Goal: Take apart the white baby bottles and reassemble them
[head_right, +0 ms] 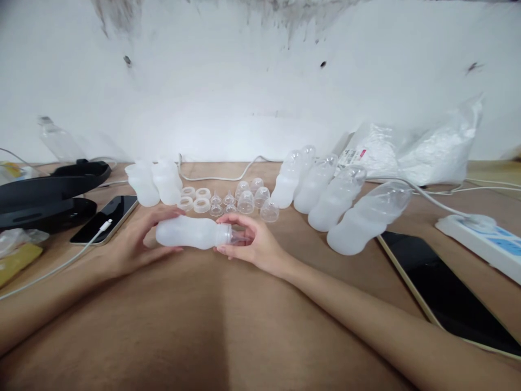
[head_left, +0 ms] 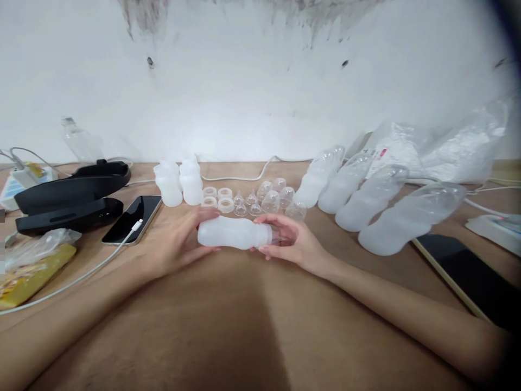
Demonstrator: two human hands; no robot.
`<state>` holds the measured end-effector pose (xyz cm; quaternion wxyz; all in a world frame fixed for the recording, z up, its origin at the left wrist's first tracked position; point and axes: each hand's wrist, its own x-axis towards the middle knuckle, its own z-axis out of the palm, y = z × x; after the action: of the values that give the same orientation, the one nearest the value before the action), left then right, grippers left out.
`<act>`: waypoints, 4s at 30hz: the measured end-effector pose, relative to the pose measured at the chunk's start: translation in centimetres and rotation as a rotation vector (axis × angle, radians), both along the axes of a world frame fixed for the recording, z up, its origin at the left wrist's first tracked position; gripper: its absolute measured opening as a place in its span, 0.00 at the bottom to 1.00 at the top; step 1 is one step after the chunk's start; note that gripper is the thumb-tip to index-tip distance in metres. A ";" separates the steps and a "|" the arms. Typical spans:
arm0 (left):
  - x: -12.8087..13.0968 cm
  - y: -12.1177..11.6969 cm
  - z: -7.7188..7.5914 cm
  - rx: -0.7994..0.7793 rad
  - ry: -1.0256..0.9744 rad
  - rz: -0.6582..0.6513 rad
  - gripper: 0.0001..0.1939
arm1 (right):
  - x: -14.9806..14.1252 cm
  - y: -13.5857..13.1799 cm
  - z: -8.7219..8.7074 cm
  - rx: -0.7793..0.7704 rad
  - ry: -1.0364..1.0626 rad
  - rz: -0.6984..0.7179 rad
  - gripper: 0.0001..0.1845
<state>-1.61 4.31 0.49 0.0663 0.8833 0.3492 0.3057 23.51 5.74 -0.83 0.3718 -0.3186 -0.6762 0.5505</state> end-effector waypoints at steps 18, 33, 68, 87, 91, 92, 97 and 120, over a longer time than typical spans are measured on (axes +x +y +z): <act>-0.6 0.4 -0.3 0.047 -0.100 -0.070 0.32 | -0.1 0.0 0.3 0.006 0.015 -0.043 0.22; -0.6 0.5 -0.3 -0.075 -0.066 -0.016 0.33 | 0.0 0.1 0.3 0.064 -0.053 -0.121 0.22; -0.4 0.6 -1.7 -0.243 -0.477 0.104 0.21 | 4.1 2.4 3.8 0.776 -1.118 -0.726 0.20; -0.6 0.9 -1.3 -0.403 -0.693 0.103 0.17 | 1.7 2.0 1.6 -0.142 0.242 -0.204 0.13; -0.8 1.0 -1.5 -0.394 -0.653 0.122 0.18 | 1.9 2.0 0.8 -0.208 0.291 -0.231 0.12; -0.8 1.0 -1.5 -0.389 -0.641 0.124 0.18 | 1.9 2.0 0.7 -0.202 0.295 -0.229 0.12; -0.7 0.7 -1.3 -0.331 -0.483 0.119 0.18 | 1.8 1.7 1.0 -0.175 0.324 -0.192 0.13; -0.2 -0.7 -0.2 -0.185 -0.070 0.074 0.19 | 1.3 0.3 1.0 0.124 -0.052 -0.209 0.23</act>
<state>-1.80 3.60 0.31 0.1483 0.8486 0.4058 0.3053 24.77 6.06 0.15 0.4285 -0.3780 -0.6813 0.4575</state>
